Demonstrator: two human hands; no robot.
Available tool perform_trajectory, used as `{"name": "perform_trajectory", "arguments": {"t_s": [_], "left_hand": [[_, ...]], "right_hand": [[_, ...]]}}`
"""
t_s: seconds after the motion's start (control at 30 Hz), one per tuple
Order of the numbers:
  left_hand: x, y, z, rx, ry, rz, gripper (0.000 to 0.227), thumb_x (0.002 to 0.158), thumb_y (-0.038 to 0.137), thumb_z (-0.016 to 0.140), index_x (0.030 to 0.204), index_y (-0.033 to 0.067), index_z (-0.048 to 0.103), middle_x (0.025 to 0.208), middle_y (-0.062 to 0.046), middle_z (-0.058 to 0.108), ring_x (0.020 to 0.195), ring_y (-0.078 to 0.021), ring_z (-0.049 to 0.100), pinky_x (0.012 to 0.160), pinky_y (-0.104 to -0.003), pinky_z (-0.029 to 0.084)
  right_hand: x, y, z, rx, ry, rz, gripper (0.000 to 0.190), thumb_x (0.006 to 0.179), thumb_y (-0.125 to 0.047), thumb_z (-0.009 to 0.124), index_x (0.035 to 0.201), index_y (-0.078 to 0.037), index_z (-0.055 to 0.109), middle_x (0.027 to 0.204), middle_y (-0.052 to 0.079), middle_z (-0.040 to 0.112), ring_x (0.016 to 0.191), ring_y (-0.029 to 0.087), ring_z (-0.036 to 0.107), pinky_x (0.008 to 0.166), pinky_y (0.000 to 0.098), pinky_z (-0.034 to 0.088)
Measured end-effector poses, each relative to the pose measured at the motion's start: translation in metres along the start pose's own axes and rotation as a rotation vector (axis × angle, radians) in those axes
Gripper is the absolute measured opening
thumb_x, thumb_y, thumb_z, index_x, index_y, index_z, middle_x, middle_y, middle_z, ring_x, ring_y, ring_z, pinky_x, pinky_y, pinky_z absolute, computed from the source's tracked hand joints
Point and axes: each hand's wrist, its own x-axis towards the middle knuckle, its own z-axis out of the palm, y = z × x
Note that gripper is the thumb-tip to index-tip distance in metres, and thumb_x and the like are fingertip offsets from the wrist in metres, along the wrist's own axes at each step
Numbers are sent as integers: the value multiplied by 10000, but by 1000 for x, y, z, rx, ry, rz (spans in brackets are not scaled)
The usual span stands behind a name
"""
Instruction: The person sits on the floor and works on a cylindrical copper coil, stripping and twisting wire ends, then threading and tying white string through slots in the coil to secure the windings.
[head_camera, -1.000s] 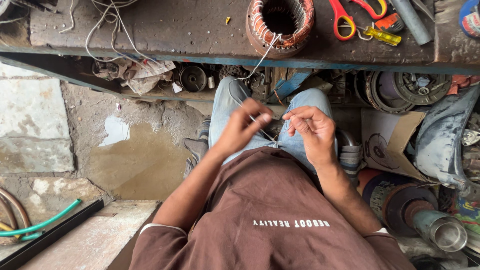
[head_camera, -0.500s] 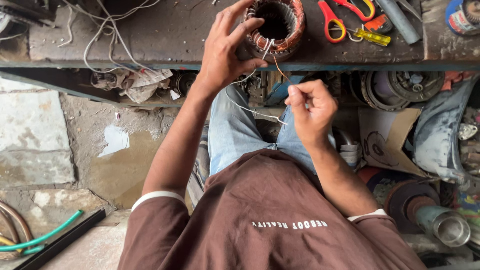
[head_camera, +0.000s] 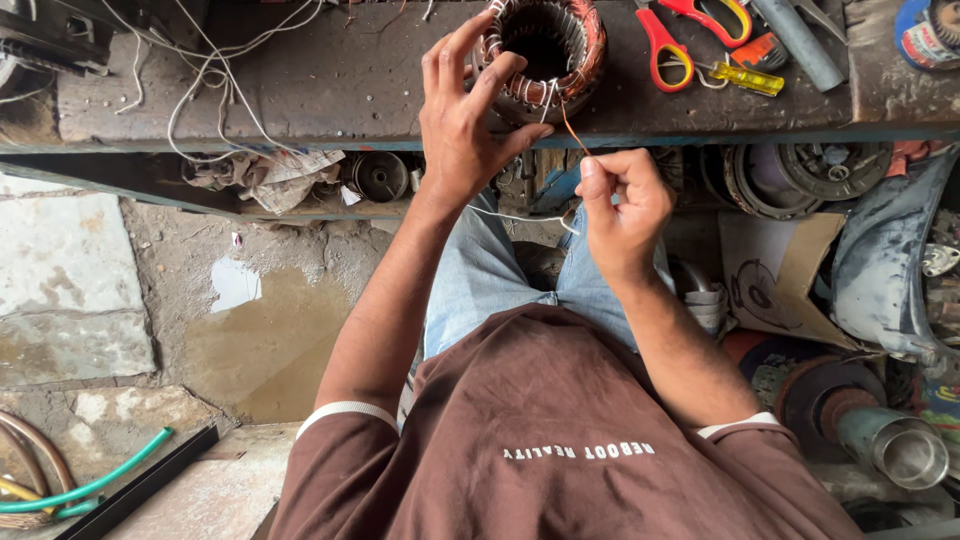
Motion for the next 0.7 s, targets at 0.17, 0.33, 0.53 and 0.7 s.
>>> {"name": "perform_trajectory", "arguments": {"t_s": [0.17, 0.33, 0.53, 0.7], "left_hand": [[1, -2, 0, 15, 12, 11, 779, 642, 313, 1050, 1288, 180, 635, 1574, -59, 412, 1406, -336, 448, 1060, -397, 560], [0, -3, 2, 10, 1, 11, 770, 671, 331, 1052, 1297, 180, 630, 1577, -77, 400, 1410, -348, 440, 1065, -390, 557], [17, 8, -16, 68, 0, 158, 590, 795, 502, 878, 1187, 112, 674, 1556, -195, 323, 1430, -460, 299, 1170, -611, 301], [41, 9, -20, 142, -207, 2, 297, 927, 447, 787, 939, 150, 801, 1397, -200, 503, 1335, -441, 404, 1124, -619, 303]], "right_hand": [[11, -1, 1, -16, 8, 7, 162, 1081, -79, 679, 988, 12, 581, 847, 40, 656, 745, 75, 632, 668, 217, 493], [19, -7, 2, -189, 12, -38, 179, 1053, -64, 726, 938, -8, 601, 736, 22, 604, 665, 70, 558, 627, 244, 446], [41, -12, 18, -413, 26, -241, 183, 975, -2, 753, 887, -39, 596, 699, 61, 598, 622, 192, 604, 577, 353, 455], [49, -7, 25, -547, 16, -380, 220, 923, 35, 741, 857, -35, 544, 740, 123, 596, 685, 332, 619, 611, 453, 454]]}}
